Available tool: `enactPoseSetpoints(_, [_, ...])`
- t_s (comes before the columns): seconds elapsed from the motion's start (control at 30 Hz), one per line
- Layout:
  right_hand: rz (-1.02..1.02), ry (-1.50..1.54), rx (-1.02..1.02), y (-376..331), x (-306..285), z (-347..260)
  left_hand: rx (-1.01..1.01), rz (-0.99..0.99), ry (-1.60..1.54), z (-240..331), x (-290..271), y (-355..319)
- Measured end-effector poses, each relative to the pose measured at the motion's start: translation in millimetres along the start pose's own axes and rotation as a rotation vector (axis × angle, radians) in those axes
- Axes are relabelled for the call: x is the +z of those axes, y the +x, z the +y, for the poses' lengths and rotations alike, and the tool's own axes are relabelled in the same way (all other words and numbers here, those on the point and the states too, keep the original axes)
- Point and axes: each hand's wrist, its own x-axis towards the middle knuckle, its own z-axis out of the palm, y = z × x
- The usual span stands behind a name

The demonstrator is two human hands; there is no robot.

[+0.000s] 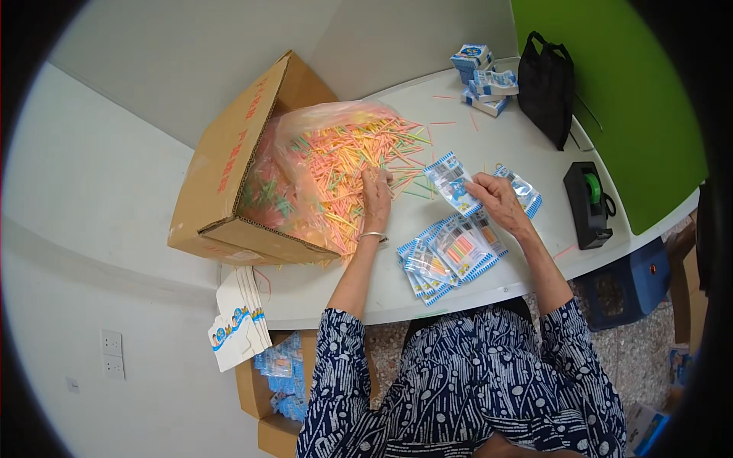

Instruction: Packaging small white items into individual blue pouches from a cardboard box on a workspace desk.

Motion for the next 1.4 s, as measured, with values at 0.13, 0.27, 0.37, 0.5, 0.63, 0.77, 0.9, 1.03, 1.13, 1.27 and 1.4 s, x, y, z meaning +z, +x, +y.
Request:
enactPoseSetpoints(0.13, [-0.024, -0.005, -0.011, 2, 5, -9, -0.038, 0.022, -0.093, -5, -15, 7])
enactPoseSetpoints(0.27, [-0.101, 0.049, 0.027, -1, 5, -10, -0.177, 0.127, -0.494, 42, -9, 13])
enactPoseSetpoints(0.37, [-0.186, 0.091, 0.038, -2, 5, -15, -0.134, 0.072, -0.717, 76, -8, 9])
enactPoseSetpoints(0.5, [-0.266, 0.154, 0.041, -6, 5, -16, -0.140, -0.080, -0.851, 113, 7, -1])
enactPoseSetpoints(0.63, [-0.298, 0.163, 0.035, -9, 5, -13, -0.111, -0.115, -0.810, 131, 21, -12])
enactPoseSetpoints(0.77, [-0.331, 0.192, 0.012, -11, 3, -10, -0.112, -0.112, -0.788, 135, 29, -20])
enactPoseSetpoints(0.9, [-0.329, 0.163, -0.025, -12, 2, -5, -0.154, -0.141, -0.657, 142, 35, -32])
enactPoseSetpoints(1.03, [-0.320, 0.145, -0.026, -13, 3, -5, -0.105, -0.143, -0.465, 137, 40, -40])
enactPoseSetpoints(1.13, [-0.285, 0.172, -0.052, -15, 3, -8, -0.156, -0.172, -0.441, 137, 43, -48])
enactPoseSetpoints(1.27, [-0.266, 0.179, -0.038, -17, 2, -9, -0.102, -0.268, -0.266, 136, 39, -56])
enactPoseSetpoints(1.4, [-0.239, 0.136, -0.057, -19, -1, -5, 0.011, -0.386, -0.050, 121, 30, -56])
